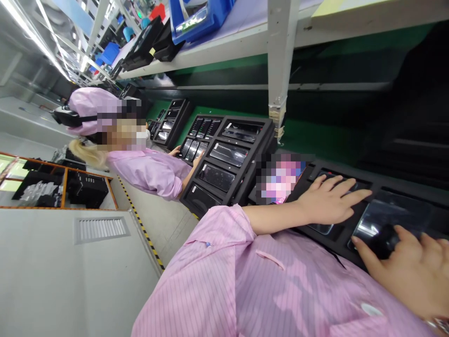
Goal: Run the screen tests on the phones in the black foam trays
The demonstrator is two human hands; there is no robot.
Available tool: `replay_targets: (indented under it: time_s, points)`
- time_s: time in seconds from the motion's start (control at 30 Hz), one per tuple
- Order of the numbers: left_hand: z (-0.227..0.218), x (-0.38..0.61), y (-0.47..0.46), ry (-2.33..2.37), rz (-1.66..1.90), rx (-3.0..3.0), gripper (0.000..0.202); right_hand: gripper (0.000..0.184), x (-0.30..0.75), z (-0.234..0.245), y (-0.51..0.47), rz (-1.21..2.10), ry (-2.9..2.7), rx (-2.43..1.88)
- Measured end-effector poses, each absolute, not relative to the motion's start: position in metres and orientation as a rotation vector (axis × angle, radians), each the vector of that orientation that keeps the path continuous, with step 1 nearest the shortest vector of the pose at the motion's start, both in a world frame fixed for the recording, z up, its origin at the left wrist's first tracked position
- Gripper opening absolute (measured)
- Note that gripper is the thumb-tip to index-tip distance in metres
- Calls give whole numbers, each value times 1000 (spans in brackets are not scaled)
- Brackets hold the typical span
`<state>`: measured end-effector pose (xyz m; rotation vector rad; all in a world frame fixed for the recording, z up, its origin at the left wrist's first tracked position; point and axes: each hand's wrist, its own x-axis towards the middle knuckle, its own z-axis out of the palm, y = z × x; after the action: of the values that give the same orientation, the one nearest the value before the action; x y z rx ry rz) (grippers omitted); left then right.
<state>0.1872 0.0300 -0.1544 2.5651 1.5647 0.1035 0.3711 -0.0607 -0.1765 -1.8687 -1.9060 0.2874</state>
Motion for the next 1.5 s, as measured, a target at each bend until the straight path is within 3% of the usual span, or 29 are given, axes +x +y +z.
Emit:
replay_targets:
  time_s: [0.17,0.3,0.53,0.97,1.27,1.4,1.5]
  points:
    - [-134,167,29,1435,222,2498,57,93,362,-158,-60,287,-1852,-1869]
    - [-111,129,6,1349,294,2476,56,73,379,-142,-66,248,-1961,-1863]
    - [-102,78,-33,1569,179,2344,50,55,395,-133,-85,314,-1993,-1891]
    - [-96,77,-33,1633,-92,2281,55,54,394,-138,-86,356,-2018,-2005]
    - [-125,88,24,1681,134,2304,61,51,413,-162,-29,298,-1903,-1929]
    - [-113,89,52,1755,326,2319,76,59,420,-136,-9,221,-1883,-1939]
    - [-98,86,49,1718,460,2368,76,59,415,-112,-16,151,-1942,-1866]
